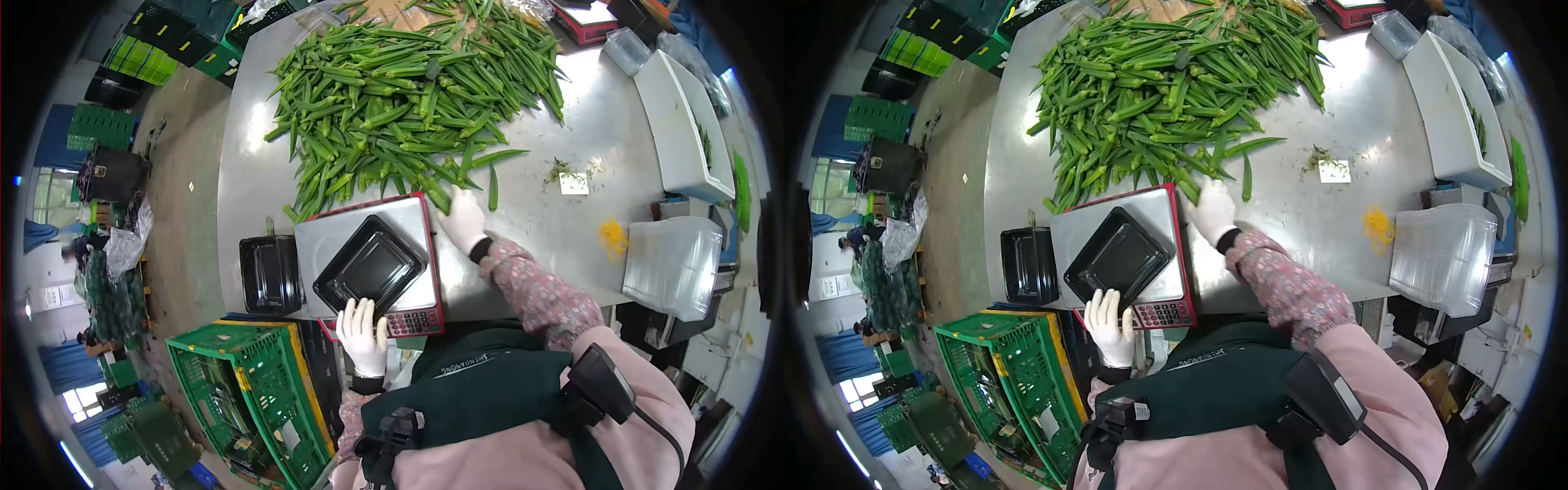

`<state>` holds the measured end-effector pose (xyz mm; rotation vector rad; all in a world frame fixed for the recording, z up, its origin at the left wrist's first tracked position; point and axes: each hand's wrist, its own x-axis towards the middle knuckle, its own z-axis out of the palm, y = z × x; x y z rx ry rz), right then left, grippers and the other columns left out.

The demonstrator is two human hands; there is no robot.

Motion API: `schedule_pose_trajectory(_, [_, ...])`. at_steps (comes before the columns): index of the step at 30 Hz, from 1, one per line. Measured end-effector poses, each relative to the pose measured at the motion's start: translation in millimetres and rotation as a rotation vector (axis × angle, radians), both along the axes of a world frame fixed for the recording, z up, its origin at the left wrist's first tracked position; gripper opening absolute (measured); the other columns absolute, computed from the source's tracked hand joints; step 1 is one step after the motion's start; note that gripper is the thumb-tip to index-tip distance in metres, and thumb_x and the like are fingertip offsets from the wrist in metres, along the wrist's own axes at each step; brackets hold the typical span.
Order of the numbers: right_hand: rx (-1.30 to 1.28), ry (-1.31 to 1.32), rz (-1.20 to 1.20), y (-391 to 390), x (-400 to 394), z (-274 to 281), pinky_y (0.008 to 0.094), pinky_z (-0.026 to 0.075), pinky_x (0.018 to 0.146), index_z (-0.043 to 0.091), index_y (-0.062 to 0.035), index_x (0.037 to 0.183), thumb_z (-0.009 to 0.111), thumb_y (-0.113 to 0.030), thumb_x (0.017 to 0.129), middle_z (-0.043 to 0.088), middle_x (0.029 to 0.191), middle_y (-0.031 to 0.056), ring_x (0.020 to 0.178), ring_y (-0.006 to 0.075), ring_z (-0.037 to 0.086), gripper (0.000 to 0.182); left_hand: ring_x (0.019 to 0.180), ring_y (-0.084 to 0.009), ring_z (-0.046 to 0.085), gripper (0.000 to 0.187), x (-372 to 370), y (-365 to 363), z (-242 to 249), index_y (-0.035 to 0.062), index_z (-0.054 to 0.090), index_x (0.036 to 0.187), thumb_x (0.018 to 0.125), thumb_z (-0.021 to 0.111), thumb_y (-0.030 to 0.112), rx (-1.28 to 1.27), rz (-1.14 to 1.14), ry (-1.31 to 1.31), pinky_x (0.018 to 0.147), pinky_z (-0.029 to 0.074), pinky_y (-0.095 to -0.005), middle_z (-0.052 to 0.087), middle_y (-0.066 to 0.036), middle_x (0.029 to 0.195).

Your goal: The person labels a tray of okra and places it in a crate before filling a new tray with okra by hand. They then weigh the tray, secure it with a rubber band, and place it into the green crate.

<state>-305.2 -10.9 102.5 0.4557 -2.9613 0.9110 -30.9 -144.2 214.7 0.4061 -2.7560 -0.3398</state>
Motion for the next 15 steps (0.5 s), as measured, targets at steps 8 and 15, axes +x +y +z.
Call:
schedule_pose_trajectory(8, [0.079,-0.114,0.181,3,-9,-7,0.0469,0.053,0.081,0.055,-0.0003,0.107,0.068,-0.018,0.080,0.059,0.105,0.0204,0.100,0.0378,0.061,0.034,0.143,-0.0323,0.032,0.072,-5,8,-10,-0.0021,0.028,0.152,0.086,0.057,-0.006,0.491,0.491,0.301,0.119,0.022,-0.0421,0.034,-0.020,0.154])
schedule_pose_trajectory(15, [-0.193,-0.017,0.436,28,-4,102,0.0464,0.052,0.077,0.057,-0.0050,0.103,0.067,-0.020,0.081,0.061,0.099,0.0195,0.090,0.0386,0.062,0.028,0.148,-0.0251,0.027,0.079,-24,-16,-11,-0.0026,0.023,0.154,0.080,0.042,-0.019,1.012,0.475,0.391,0.121,0.018,-0.0359,0.026,-0.016,0.160])
